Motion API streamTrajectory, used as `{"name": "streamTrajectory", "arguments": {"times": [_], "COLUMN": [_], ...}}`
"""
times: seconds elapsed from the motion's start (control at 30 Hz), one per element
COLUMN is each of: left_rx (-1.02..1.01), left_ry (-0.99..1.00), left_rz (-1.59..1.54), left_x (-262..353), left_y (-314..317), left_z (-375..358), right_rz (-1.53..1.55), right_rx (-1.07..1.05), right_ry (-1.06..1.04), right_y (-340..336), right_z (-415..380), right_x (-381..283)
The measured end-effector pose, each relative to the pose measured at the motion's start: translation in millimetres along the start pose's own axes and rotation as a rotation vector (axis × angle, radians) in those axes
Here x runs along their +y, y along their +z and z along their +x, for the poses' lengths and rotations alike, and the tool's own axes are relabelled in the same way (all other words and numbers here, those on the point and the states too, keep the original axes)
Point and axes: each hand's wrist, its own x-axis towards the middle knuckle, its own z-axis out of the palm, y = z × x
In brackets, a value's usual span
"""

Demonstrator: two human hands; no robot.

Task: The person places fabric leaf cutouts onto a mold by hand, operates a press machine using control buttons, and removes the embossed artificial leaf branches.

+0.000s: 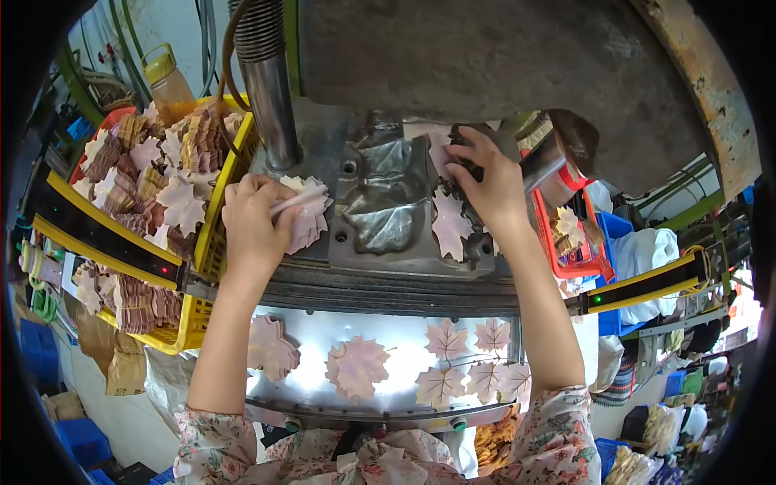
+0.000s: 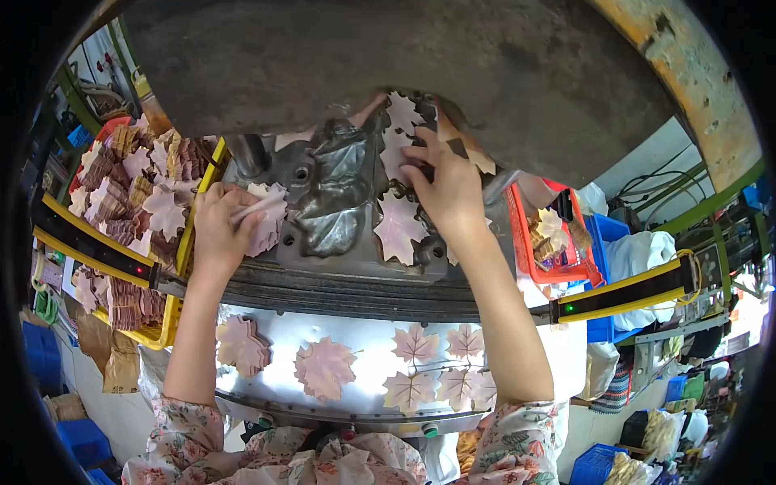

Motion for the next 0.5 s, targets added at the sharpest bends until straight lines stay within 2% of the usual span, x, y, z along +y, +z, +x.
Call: {"name": "streamTrajectory", "arguments": {"times": [0.13,0.17,0.2,0.23,0.27,0.3,0.4,0.47,0.5], "left_rx": [-0.027,0.005,0.036,0.036,0.031,0.024,0.067,0.112,0.197], "left_ry": [-0.018,-0.041,-0.071,-0.088,0.009,0.114,0.137,0.144,0.057], "left_rz": [-0.089,-0.327,-0.563,-0.554,-0.53,-0.505,-0.514,-0.524,-0.396], "left_x": [7.9,16.2,24.7,31.3,38.3,45.1,67.4,55.9,36.5], "left_y": [-20.5,-31.3,-39.3,-41.0,-39.7,-38.2,-25.7,-17.5,-14.4], "left_z": [5.9,4.9,3.6,9.4,19.8,23.6,20.1,18.0,12.9], "right_rz": [-0.18,-0.176,-0.036,0.106,0.251,0.262,0.637,0.578,0.528], "right_rx": [0.02,0.022,0.038,0.042,0.04,0.024,-0.311,-0.282,-0.249], "right_ry": [-0.004,-0.009,-0.012,-0.012,-0.004,0.003,0.09,0.081,0.095], "right_y": [-7.0,-11.0,-16.5,-19.6,-16.9,-9.9,1.3,0.7,-0.1], "right_z": [-8.6,-9.0,-11.5,-15.6,-21.0,-21.6,8.2,18.3,20.0], "right_x": [-13.8,-23.0,-36.1,-48.2,-55.0,-58.2,-68.0,-68.4,-65.4]}}
